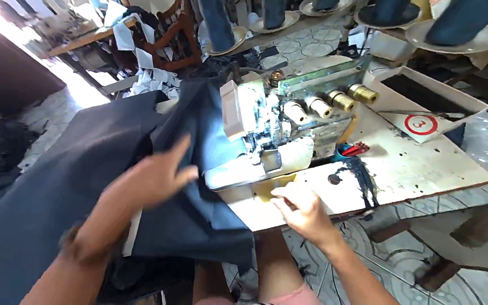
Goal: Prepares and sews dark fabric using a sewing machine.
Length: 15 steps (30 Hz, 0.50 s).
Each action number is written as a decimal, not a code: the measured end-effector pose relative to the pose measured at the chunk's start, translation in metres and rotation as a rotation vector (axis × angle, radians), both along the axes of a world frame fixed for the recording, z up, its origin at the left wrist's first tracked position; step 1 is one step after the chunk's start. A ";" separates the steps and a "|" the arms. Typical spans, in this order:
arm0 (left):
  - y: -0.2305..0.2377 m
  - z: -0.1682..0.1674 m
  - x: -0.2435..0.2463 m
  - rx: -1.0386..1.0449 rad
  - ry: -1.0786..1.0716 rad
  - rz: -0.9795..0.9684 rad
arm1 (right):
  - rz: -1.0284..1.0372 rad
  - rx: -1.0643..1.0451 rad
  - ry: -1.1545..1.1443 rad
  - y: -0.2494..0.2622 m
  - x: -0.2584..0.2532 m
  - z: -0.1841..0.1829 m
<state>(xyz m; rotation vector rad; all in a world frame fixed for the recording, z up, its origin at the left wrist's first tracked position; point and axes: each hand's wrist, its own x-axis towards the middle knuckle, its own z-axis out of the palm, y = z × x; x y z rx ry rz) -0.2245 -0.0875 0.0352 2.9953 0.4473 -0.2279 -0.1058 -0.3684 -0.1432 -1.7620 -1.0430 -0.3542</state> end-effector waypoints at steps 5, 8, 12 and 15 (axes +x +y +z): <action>-0.042 -0.054 -0.053 -0.142 0.679 0.132 | -0.094 -0.028 -0.007 0.002 0.004 -0.006; 0.026 -0.059 0.014 -0.117 0.538 0.052 | -0.128 -0.014 0.022 0.002 0.001 -0.007; 0.127 -0.058 0.132 -0.073 0.262 0.018 | -0.144 -0.068 0.039 -0.003 0.003 -0.003; 0.136 -0.057 0.174 0.210 0.187 0.246 | -0.147 -0.152 0.106 -0.006 0.001 0.005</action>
